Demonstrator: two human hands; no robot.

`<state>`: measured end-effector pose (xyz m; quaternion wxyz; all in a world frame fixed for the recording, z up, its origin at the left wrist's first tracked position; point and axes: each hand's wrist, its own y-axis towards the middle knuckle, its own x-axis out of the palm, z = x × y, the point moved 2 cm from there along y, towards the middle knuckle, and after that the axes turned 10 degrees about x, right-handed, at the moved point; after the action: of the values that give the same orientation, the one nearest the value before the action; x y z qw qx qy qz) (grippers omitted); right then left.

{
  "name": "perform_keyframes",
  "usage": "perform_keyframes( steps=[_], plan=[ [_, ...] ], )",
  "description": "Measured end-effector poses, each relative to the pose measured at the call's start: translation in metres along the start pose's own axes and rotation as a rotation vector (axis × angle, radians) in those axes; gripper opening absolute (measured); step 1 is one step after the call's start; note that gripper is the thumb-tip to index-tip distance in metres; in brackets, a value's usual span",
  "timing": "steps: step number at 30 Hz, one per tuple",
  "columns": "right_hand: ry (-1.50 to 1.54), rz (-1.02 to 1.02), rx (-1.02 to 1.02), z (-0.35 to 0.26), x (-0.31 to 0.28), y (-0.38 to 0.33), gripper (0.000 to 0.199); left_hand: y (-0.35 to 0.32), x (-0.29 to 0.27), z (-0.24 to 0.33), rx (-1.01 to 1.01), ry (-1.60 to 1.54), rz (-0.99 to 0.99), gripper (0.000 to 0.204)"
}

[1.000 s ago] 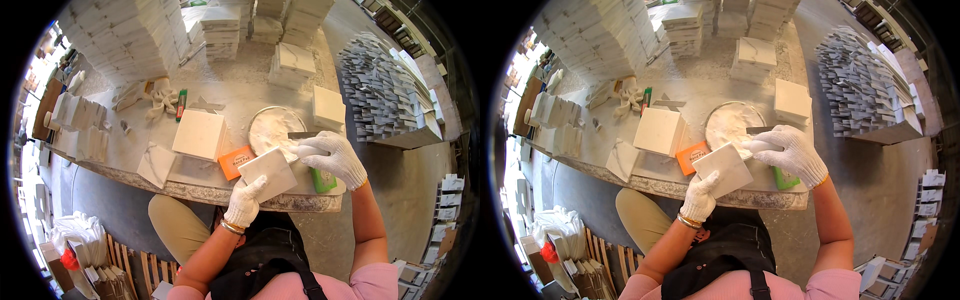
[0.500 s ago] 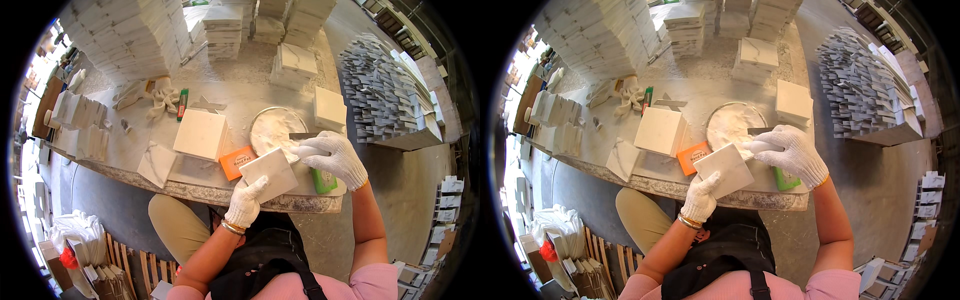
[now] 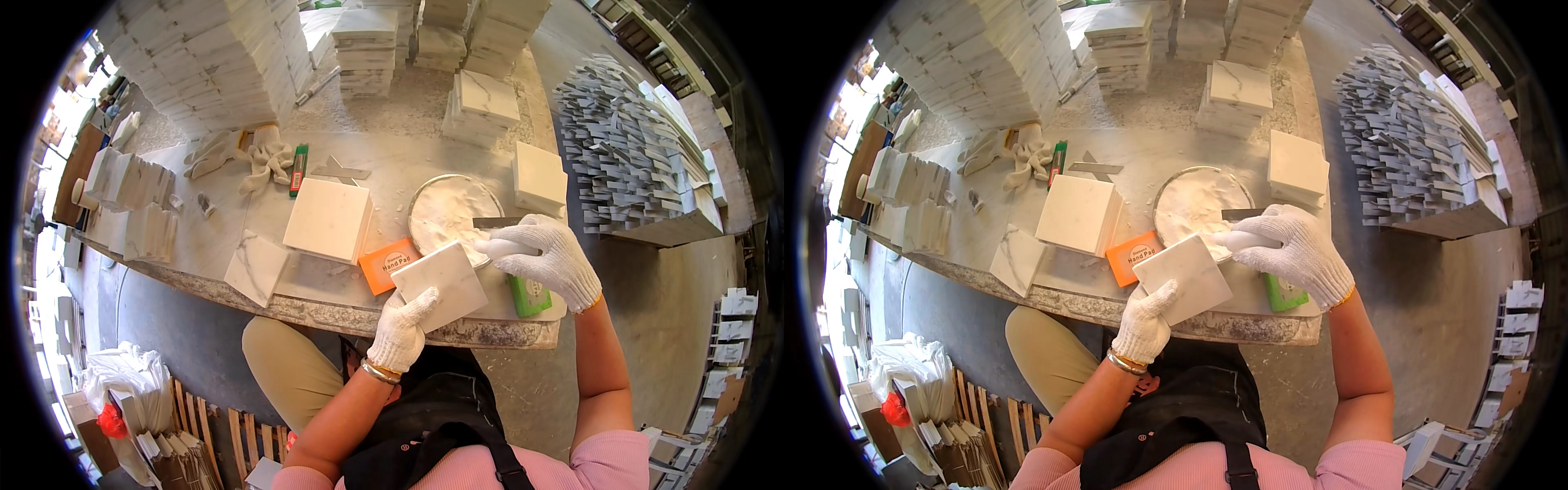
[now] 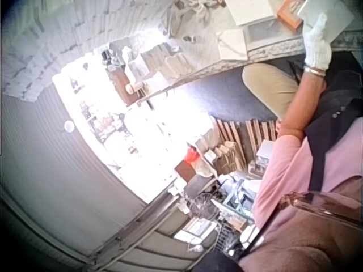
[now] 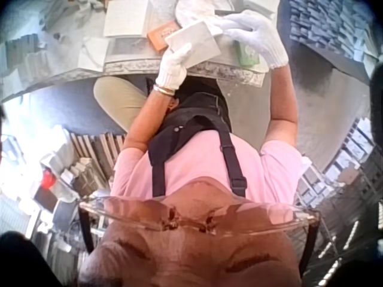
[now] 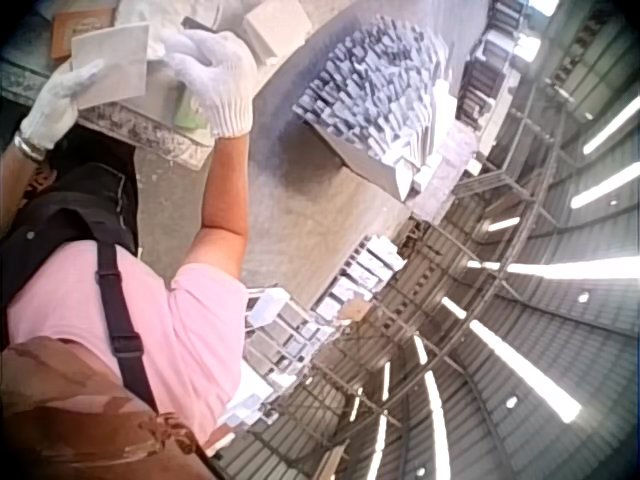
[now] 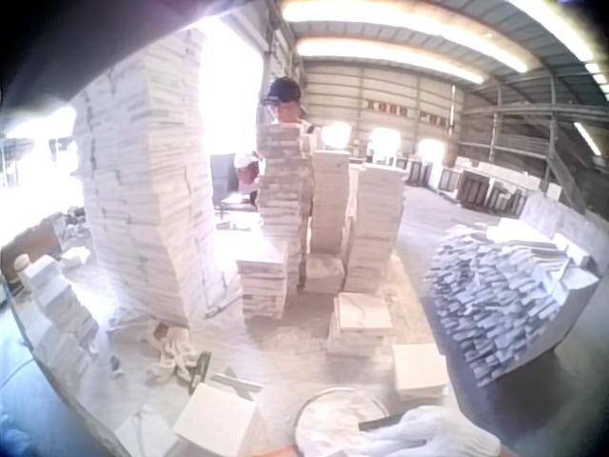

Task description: The person repeatedly applies a white paste to small square tiles using a metal spatula, then smooths and scrapes the surface with a green block and the spatula. The person handles multiple tiles one at a time, flipping them and working on edges and faces.

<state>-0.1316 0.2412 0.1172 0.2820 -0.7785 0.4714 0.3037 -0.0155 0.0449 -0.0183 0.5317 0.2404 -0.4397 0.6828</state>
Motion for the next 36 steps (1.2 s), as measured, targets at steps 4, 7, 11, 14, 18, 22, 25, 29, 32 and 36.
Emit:
perform_keyframes(
  steps=[4,7,11,14,18,22,25,29,32,36],
  plan=[
    [0.001,0.003,0.003,0.001,0.000,0.000,0.037,0.000,0.000,0.000,-0.006,-0.007,0.004,0.050],
    [0.015,-0.010,0.014,-0.003,-0.001,-0.001,0.036,0.000,0.000,0.000,-0.006,-0.007,0.004,0.050],
    [0.024,-0.012,0.031,-0.004,-0.002,-0.001,0.033,0.001,-0.001,-0.001,0.000,0.000,-0.003,0.050],
    [0.076,0.006,0.018,-0.005,-0.005,-0.001,0.033,0.000,0.000,0.000,-0.003,-0.001,-0.002,0.049],
    [0.204,0.039,0.123,-0.005,-0.011,0.004,0.035,0.000,-0.001,-0.001,-0.009,-0.006,0.005,0.049],
    [0.362,0.092,0.186,-0.005,-0.015,0.024,0.041,0.000,-0.003,-0.002,-0.009,-0.010,-0.007,0.048],
    [0.574,0.038,0.198,-0.007,-0.010,0.048,0.039,0.001,-0.007,-0.004,0.005,-0.040,-0.011,0.048],
    [0.053,0.157,0.100,-0.004,-0.008,0.092,0.040,0.001,-0.005,-0.002,-0.013,-0.059,-0.014,0.049],
    [0.175,0.045,0.186,-0.023,0.010,0.116,0.035,0.000,-0.011,-0.002,0.016,-0.050,-0.010,0.049],
    [-0.045,0.005,0.102,0.023,0.024,0.157,0.036,0.000,-0.004,-0.002,-0.011,-0.042,-0.019,0.048]
  ],
)
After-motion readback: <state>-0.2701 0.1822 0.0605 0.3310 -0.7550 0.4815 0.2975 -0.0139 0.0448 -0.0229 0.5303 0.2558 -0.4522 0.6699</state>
